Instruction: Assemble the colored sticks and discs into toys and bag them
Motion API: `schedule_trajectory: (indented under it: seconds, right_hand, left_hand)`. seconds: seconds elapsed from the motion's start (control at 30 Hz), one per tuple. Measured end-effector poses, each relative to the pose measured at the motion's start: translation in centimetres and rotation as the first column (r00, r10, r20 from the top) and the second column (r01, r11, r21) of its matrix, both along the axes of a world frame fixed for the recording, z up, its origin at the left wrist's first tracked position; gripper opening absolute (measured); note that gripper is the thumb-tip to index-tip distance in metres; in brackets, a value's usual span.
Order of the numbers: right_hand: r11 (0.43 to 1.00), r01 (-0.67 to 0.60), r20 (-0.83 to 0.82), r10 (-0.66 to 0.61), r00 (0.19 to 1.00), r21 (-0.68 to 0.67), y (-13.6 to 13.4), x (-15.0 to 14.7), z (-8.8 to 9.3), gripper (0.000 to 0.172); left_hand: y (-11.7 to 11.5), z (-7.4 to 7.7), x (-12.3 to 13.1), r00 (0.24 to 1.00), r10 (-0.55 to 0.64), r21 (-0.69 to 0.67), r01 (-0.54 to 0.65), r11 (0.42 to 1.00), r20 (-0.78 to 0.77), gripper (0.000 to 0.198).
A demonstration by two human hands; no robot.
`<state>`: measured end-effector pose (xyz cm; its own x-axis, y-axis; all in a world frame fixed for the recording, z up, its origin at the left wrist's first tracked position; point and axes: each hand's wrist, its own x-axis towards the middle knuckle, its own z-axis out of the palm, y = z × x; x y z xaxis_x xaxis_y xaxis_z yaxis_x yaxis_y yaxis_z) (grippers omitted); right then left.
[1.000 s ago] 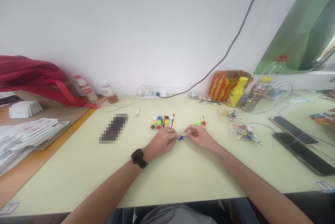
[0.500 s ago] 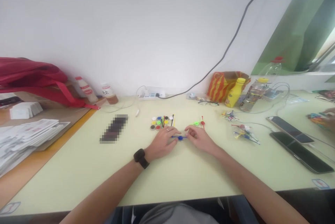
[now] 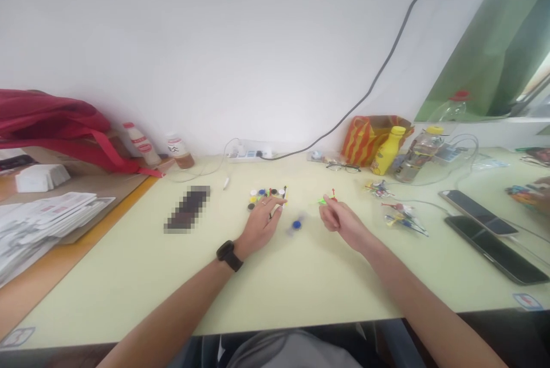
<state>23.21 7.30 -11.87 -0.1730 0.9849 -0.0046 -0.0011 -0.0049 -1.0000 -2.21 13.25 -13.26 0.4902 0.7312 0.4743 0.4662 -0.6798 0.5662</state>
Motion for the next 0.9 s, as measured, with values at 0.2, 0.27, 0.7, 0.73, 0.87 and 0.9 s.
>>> schedule_trajectory:
  seconds: [0.2,0.27,0.7,0.73,0.87,0.9]
  right_hand:
    - [0.993,0.107,0.046,-0.105,0.993,-0.042,0.9,0.4,-1.2,0.061]
    - [0.993,0.104,0.064,-0.100,0.993,-0.050,0.9,0.2,-1.3,0.060]
    - [0.990,0.136,0.079,-0.131,0.988,-0.050,1.1,0.3,-1.2,0.060]
    - [0.989,0.138,0.082,-0.133,0.988,-0.047,1.1,0.3,-1.2,0.060]
    - [0.986,0.155,0.097,-0.148,0.984,-0.061,1.0,0.3,-1.1,0.060]
    - [0.986,0.154,0.098,-0.147,0.984,-0.063,1.0,0.3,-1.1,0.060]
  left_hand:
    - [0.6,-0.2,-0.2,1.000,0.026,0.038,-0.026,0.999,0.008,0.024]
    - [1.1,-0.5,-0.3,0.998,0.061,0.077,-0.061,0.995,0.004,0.023]
    - [2.3,-1.2,-1.0,0.981,0.098,0.203,-0.062,0.977,-0.169,0.025]
    - [2.3,-1.1,-1.0,0.979,0.098,0.208,-0.059,0.976,-0.181,0.026]
    - [2.4,-0.7,-1.0,0.966,0.134,0.218,-0.086,0.972,-0.220,0.029]
    - [2.4,-0.7,-1.0,0.962,0.148,0.219,-0.098,0.971,-0.228,0.028]
